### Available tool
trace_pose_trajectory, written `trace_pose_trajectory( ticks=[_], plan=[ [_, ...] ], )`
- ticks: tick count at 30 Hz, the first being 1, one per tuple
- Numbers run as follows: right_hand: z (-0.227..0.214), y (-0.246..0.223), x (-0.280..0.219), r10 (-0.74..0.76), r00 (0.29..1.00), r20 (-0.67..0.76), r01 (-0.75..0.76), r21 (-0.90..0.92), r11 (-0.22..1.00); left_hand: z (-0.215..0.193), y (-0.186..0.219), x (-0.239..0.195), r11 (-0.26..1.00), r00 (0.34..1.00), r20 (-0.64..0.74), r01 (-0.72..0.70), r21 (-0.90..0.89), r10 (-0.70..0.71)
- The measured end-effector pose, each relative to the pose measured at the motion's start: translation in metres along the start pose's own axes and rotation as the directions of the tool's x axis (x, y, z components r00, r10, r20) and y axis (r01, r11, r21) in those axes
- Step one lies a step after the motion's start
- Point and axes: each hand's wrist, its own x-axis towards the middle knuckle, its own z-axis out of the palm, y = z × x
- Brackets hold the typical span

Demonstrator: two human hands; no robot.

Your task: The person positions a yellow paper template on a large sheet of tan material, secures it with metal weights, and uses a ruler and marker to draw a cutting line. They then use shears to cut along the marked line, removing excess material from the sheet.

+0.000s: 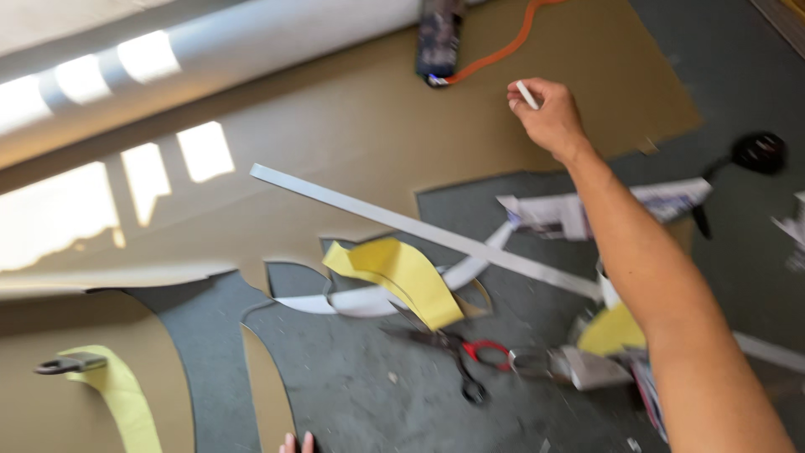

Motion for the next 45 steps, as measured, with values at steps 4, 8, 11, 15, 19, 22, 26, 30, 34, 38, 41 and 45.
trace_pose_trajectory(
  ticks=[4,8,11,15,19,22,26,30,34,38,41,45],
  plan=[
    [-0.101,-0.016,-0.086,-0.030,0.998,-0.049,0.016,-0.259,0.966,-0.017,0.011,-0.026,0.999,0.998,0.051,-0.031,-0.034,0.033],
    [-0.195,-0.011,-0.171,0.178,0.951,-0.253,-0.229,-0.186,0.956,-0.035,0.028,-0.018,0.997,0.998,0.021,-0.059,-0.047,0.060],
    [-0.239,-0.003,-0.242,0.296,0.860,-0.417,-0.423,-0.257,0.869,-0.055,0.048,0.003,0.989,0.972,0.202,-0.101,-0.111,0.122],
    [-0.254,0.001,-0.312,0.360,0.824,-0.438,-0.485,-0.216,0.848,-0.079,0.108,0.016,0.945,0.975,0.213,0.012,-0.325,0.061],
    [-0.229,-0.018,-0.357,0.351,0.862,-0.365,-0.437,-0.188,0.879,-0.099,0.161,0.031,0.913,0.965,0.253,0.043,-0.406,0.067],
    [-0.197,-0.048,-0.375,0.319,0.884,-0.342,-0.393,-0.174,0.903,-0.121,0.182,0.031,0.905,0.953,0.302,0.091,-0.415,0.042],
    [-0.150,-0.106,-0.381,0.237,0.922,-0.306,-0.301,-0.182,0.936,-0.141,0.181,0.027,0.878,0.950,0.310,0.126,-0.463,0.027],
    [-0.110,-0.152,-0.376,0.046,0.955,-0.292,-0.174,-0.428,0.887,-0.155,0.159,0.004,0.897,0.946,0.322,0.171,-0.408,-0.033],
    [-0.077,-0.181,-0.375,-0.059,0.986,-0.155,-0.028,-0.507,0.862,-0.164,0.141,-0.020,0.909,0.942,0.308,0.240,-0.342,-0.133],
    [-0.030,-0.194,-0.391,0.067,0.982,0.178,0.029,-0.490,0.871,-0.163,0.134,-0.036,0.903,0.941,0.270,0.289,-0.319,-0.205],
    [-0.018,-0.188,-0.398,0.226,0.933,0.281,0.052,-0.726,0.686,-0.165,0.131,-0.046,0.897,0.919,0.333,0.319,-0.305,-0.213],
    [-0.020,-0.173,-0.396,0.340,0.893,0.295,0.073,-0.841,0.537,-0.172,0.127,-0.046,0.875,0.917,0.344,0.324,-0.359,-0.199]
  ],
)
